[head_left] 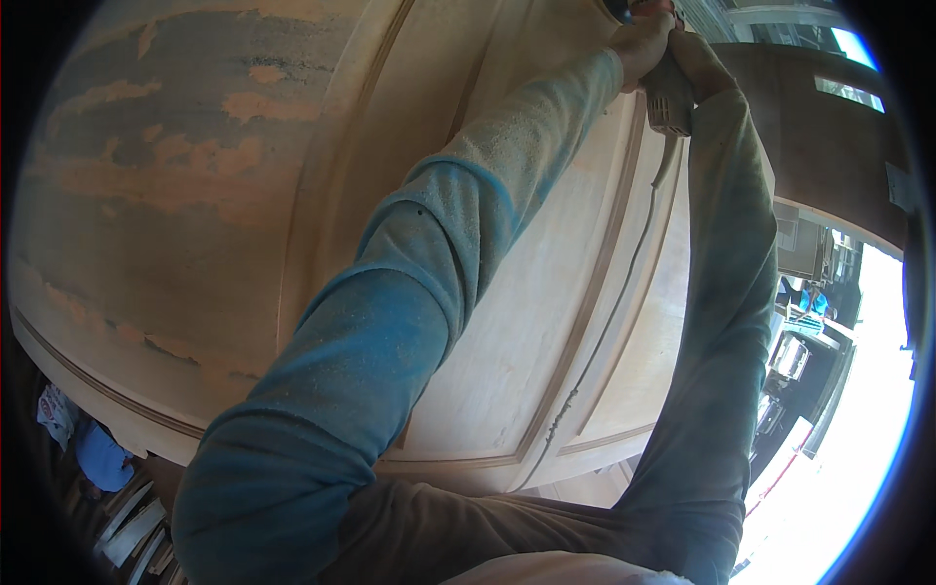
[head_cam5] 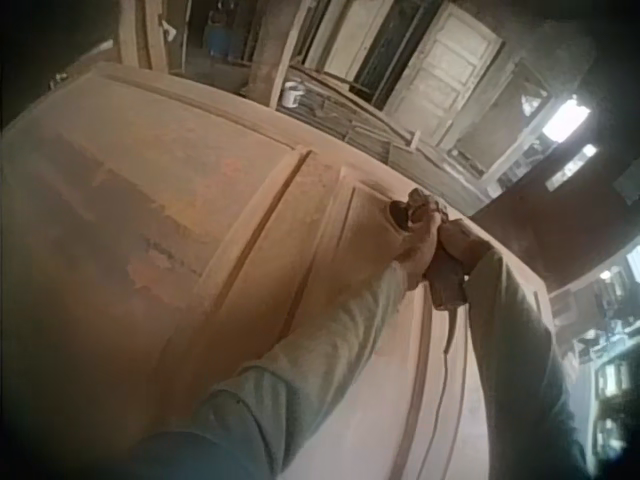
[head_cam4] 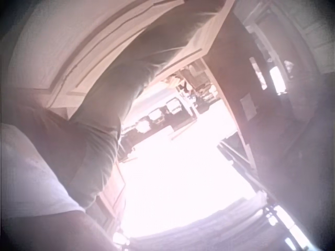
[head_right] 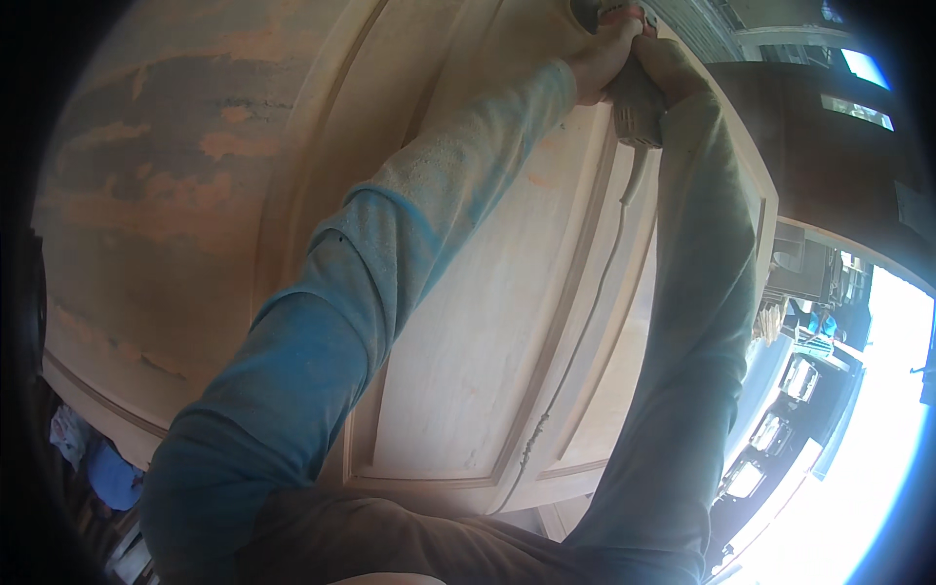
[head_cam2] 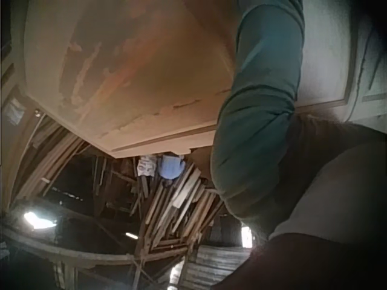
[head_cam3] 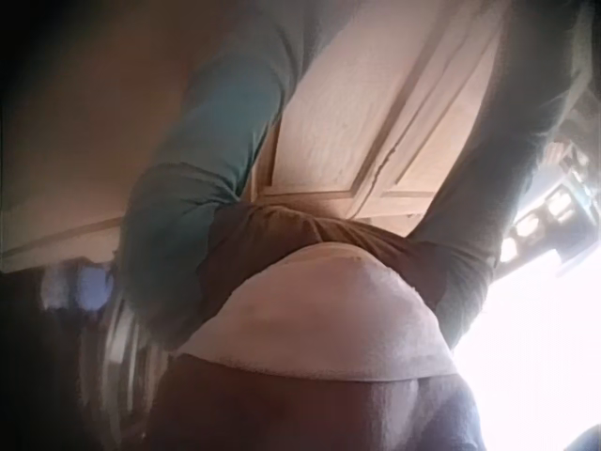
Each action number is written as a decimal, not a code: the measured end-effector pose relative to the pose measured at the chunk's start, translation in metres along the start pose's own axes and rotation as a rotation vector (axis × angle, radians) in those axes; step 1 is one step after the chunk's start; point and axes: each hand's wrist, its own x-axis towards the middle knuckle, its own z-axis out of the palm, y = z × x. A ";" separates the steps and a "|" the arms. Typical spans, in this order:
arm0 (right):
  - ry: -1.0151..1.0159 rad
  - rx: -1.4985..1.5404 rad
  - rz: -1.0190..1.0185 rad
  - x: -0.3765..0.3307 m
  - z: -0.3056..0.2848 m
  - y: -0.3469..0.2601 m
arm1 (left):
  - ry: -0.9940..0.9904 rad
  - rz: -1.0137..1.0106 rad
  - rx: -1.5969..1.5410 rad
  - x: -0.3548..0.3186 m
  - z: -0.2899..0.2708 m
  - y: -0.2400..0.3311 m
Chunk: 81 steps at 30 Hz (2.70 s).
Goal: The person sands the surface and recessed panels of a wooden door using a handheld power sander.
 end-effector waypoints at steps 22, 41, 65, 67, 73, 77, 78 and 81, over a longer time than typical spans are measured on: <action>-0.110 -0.199 -0.275 -0.024 0.025 -0.036 | 0.132 0.066 -0.018 -0.027 -0.014 0.008; -0.376 0.048 -0.309 -0.064 -0.008 0.022 | 0.157 0.117 -0.065 -0.074 0.037 -0.032; -0.673 -0.056 -0.656 -0.256 0.001 0.080 | 0.473 0.267 -0.029 -0.251 0.101 -0.157; -0.641 0.096 -0.496 -0.273 0.003 0.077 | 0.460 0.342 0.051 -0.262 0.100 -0.155; -0.413 -0.112 -0.309 -0.178 -0.025 0.055 | 0.111 0.083 -0.105 -0.149 0.077 -0.111; -0.644 0.102 -0.391 -0.212 -0.023 0.077 | 0.200 0.061 -0.080 -0.198 0.087 -0.133; -0.614 -0.048 -0.496 -0.232 -0.016 0.080 | 0.220 0.067 -0.065 -0.227 0.094 -0.143; -0.648 -0.057 -0.562 -0.290 -0.009 0.092 | 0.352 0.229 0.032 -0.291 0.112 -0.161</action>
